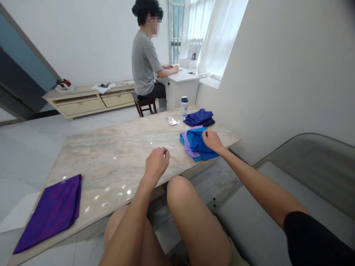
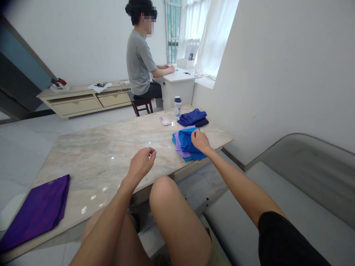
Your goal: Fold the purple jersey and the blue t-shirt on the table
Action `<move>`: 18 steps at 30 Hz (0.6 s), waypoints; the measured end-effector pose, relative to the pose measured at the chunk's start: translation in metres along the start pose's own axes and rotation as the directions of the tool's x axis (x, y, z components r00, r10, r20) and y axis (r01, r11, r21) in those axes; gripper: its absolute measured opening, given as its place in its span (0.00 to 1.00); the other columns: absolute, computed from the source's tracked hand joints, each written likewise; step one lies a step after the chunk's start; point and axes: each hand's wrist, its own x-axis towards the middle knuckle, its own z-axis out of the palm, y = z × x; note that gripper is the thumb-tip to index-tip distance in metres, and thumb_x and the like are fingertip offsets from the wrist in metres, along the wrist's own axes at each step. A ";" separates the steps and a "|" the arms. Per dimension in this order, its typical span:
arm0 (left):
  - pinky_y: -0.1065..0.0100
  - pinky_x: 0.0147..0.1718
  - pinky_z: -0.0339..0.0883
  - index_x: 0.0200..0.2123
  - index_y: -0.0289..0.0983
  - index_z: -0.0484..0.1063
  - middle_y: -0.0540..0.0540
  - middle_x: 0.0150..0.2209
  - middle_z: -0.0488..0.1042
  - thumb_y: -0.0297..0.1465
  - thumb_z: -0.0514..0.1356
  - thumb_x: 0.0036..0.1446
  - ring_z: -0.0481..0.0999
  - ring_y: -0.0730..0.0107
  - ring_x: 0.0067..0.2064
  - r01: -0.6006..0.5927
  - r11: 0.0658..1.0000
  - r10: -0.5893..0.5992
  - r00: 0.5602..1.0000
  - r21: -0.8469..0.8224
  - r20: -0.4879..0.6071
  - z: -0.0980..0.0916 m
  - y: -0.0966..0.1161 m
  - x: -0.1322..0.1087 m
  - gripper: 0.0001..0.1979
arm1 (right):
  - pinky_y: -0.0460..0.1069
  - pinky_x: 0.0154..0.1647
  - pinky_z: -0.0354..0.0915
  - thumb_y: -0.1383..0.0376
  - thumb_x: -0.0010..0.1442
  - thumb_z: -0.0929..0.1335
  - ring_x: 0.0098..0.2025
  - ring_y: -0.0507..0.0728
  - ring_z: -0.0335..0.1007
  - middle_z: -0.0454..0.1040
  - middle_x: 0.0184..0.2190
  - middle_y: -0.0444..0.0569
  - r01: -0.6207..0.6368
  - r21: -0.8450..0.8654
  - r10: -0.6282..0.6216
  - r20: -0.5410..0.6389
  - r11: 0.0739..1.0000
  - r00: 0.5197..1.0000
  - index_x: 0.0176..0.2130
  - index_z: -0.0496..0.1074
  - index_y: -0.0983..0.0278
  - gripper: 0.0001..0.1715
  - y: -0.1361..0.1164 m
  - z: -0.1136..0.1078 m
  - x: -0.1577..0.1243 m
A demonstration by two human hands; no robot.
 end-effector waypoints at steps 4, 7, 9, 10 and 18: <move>0.56 0.51 0.76 0.46 0.40 0.80 0.40 0.48 0.85 0.33 0.58 0.72 0.84 0.53 0.51 0.037 0.982 -0.047 0.998 -0.184 -0.052 -0.004 -0.006 0.004 0.10 | 0.57 0.54 0.73 0.60 0.74 0.63 0.47 0.64 0.80 0.82 0.41 0.56 0.105 0.366 -0.027 -0.212 0.925 0.977 0.43 0.72 0.61 0.11 -0.034 -0.055 0.040; 0.56 0.55 0.76 0.48 0.38 0.78 0.38 0.50 0.84 0.32 0.59 0.69 0.84 0.56 0.51 -0.006 0.949 -0.064 0.975 -0.316 -0.211 -0.042 0.004 0.013 0.09 | 0.56 0.48 0.77 0.54 0.74 0.66 0.40 0.59 0.79 0.80 0.36 0.49 0.230 0.657 -0.113 -0.217 0.718 0.970 0.43 0.68 0.59 0.12 -0.082 -0.109 0.060; 0.56 0.58 0.75 0.51 0.38 0.78 0.38 0.53 0.83 0.33 0.61 0.69 0.83 0.56 0.54 -0.124 0.947 0.013 0.937 -0.298 -0.350 -0.085 0.018 0.017 0.11 | 0.55 0.46 0.79 0.52 0.75 0.67 0.37 0.57 0.79 0.78 0.34 0.46 0.299 0.775 -0.206 -0.219 0.557 0.954 0.43 0.67 0.58 0.14 -0.120 -0.147 0.062; 0.56 0.59 0.74 0.53 0.38 0.77 0.37 0.55 0.82 0.34 0.62 0.68 0.82 0.55 0.56 -0.176 0.946 0.058 0.918 -0.272 -0.393 -0.109 0.027 0.017 0.13 | 0.55 0.45 0.79 0.52 0.75 0.67 0.36 0.57 0.78 0.77 0.33 0.46 0.323 0.809 -0.249 -0.225 0.492 0.942 0.43 0.66 0.58 0.14 -0.139 -0.166 0.058; 0.51 0.69 0.65 0.74 0.39 0.61 0.31 0.72 0.70 0.51 0.73 0.58 0.70 0.46 0.72 -0.205 0.890 0.062 0.939 -0.408 -0.337 -0.247 0.067 -0.008 0.48 | 0.60 0.47 0.81 0.57 0.76 0.65 0.41 0.60 0.80 0.76 0.33 0.48 0.381 0.899 -0.458 -0.250 0.219 0.853 0.41 0.66 0.59 0.11 -0.245 -0.295 -0.007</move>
